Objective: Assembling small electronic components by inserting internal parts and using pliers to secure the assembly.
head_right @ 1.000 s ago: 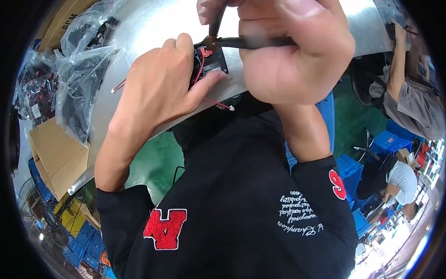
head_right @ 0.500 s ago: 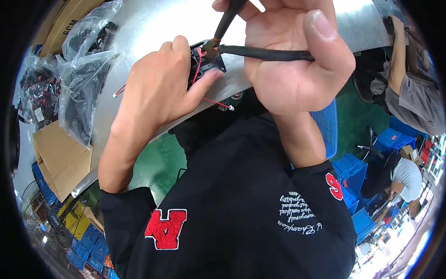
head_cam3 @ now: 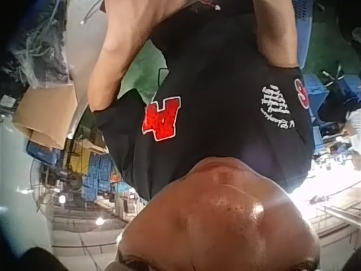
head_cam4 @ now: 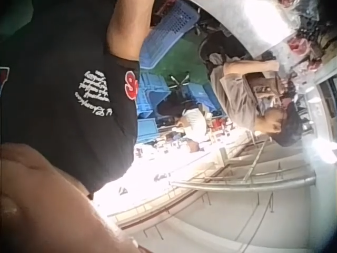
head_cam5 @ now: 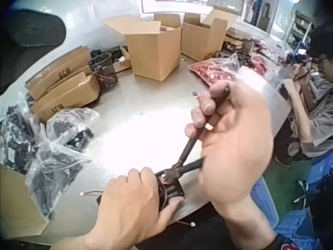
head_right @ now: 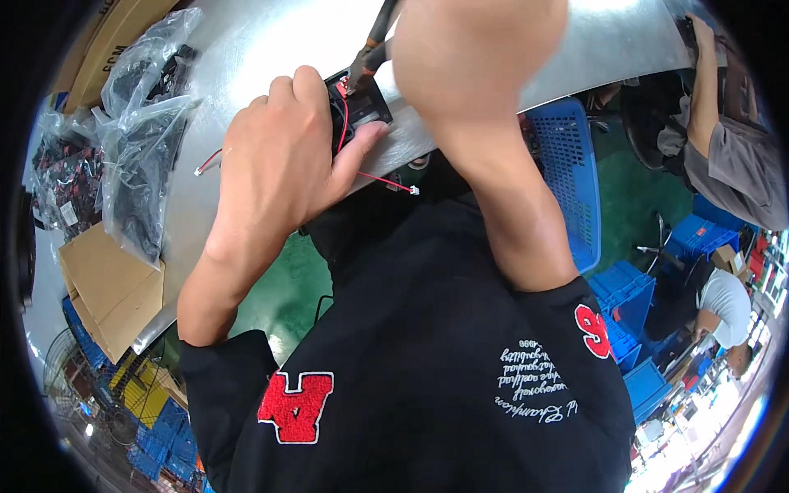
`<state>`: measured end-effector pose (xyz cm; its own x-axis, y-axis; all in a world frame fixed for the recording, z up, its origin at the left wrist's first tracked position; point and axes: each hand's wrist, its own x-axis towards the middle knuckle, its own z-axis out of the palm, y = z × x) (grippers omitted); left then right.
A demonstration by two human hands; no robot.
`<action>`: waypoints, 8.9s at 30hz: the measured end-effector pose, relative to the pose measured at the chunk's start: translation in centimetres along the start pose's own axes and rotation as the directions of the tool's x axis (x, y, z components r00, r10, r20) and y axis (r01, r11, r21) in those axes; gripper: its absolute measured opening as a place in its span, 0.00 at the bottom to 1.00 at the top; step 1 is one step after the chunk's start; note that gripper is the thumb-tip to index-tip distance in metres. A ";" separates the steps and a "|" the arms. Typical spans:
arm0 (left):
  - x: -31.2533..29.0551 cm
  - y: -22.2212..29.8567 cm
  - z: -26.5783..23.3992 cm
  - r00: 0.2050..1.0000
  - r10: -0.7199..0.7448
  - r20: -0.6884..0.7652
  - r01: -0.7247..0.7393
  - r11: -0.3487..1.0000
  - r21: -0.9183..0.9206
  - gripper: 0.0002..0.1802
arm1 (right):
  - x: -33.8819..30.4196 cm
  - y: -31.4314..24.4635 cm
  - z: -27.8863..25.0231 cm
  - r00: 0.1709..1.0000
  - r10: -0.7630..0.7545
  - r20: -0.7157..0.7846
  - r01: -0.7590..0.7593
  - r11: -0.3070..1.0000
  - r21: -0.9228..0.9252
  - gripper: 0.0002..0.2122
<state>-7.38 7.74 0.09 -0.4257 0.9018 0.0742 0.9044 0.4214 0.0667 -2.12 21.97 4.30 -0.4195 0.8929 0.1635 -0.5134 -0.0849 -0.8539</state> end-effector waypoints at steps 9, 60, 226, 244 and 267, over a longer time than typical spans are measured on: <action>-0.2 -0.8 0.6 0.996 -0.026 -0.090 0.038 0.990 0.136 0.29 | 1.6 2.0 0.9 0.995 0.099 -0.003 -0.098 0.990 0.106 0.10; -1.6 3.2 3.9 0.931 -0.131 -0.339 -0.020 0.913 -0.408 0.13 | 43.2 0.6 -17.1 0.814 0.153 0.560 0.576 -0.323 -0.751 0.17; -5.5 1.1 -3.8 0.932 -0.225 0.283 0.188 -0.368 -0.911 0.30 | -6.1 -2.1 -3.8 0.699 -0.101 0.708 0.435 0.846 -0.309 0.06; -4.8 2.5 -2.5 0.953 -0.269 0.138 0.083 -0.204 -0.975 0.25 | -7.0 -2.3 -4.0 0.822 0.314 0.475 -0.198 0.939 -0.280 0.06; -5.4 0.8 -1.0 0.952 -0.205 0.229 0.234 0.000 -0.972 0.19 | -8.0 0.2 -5.4 0.851 0.184 0.491 -0.026 0.950 -0.311 0.07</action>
<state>-4.37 3.10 0.71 -0.5837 0.7939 -0.1705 -0.1273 0.1179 0.9848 5.13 17.20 0.16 -0.8194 0.5272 0.2251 -0.2444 0.0338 -0.9691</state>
